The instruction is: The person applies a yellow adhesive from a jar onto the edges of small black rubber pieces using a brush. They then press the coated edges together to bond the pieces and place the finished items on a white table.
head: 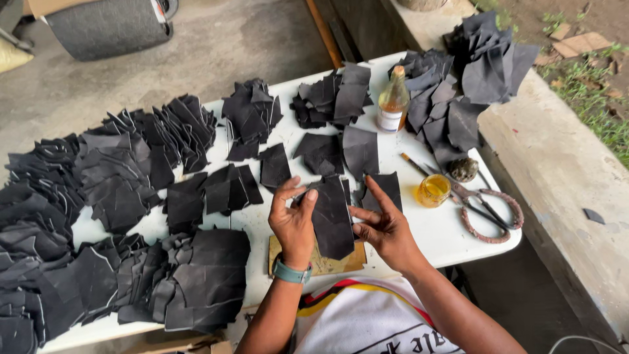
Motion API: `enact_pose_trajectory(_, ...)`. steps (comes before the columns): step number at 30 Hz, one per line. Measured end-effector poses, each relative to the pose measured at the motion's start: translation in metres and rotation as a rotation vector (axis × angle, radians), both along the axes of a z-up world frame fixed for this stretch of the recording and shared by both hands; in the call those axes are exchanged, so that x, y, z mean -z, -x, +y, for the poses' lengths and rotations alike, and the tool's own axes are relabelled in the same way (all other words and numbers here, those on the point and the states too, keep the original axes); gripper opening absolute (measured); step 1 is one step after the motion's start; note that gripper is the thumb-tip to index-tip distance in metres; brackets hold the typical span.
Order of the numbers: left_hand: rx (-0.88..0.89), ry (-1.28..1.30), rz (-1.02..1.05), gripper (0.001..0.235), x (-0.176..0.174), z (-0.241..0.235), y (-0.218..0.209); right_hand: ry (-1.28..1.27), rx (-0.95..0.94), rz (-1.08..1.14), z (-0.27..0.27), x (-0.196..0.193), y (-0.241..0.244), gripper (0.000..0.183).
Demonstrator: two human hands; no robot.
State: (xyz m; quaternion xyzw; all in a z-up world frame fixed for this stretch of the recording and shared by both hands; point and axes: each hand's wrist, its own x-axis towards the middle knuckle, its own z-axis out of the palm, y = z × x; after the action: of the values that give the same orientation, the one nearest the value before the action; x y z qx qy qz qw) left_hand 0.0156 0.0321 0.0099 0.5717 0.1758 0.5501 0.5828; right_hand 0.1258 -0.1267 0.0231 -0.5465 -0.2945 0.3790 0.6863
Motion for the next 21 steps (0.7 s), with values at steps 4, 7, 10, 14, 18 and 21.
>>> enact_pose_trajectory(4,0.006,0.146,-0.158,0.016,0.004,0.000,-0.003,-0.009,0.015,0.003,0.001,-0.001,0.008,0.092)
enact_pose_trajectory(7,-0.017,0.225,-0.191,0.015,0.007,-0.002,0.000,-0.018,0.027,-0.039,0.002,-0.008,0.013,0.092)
enact_pose_trajectory(10,-0.055,0.255,-0.201,0.015,0.007,0.001,-0.001,0.001,0.046,-0.050,0.005,-0.018,0.016,0.091)
enact_pose_trajectory(14,-0.174,-0.018,-0.065,0.013,0.006,0.010,0.004,-0.037,0.015,0.003,0.004,-0.022,0.021,0.089)
enact_pose_trajectory(18,-0.008,0.311,-0.188,0.012,0.009,0.019,0.005,-0.065,0.016,-0.021,0.007,-0.020,0.027,0.086)
enact_pose_trajectory(21,0.026,0.375,-0.216,0.010,0.014,0.013,0.012,-0.070,0.027,-0.032,0.003,-0.013,0.032,0.086)
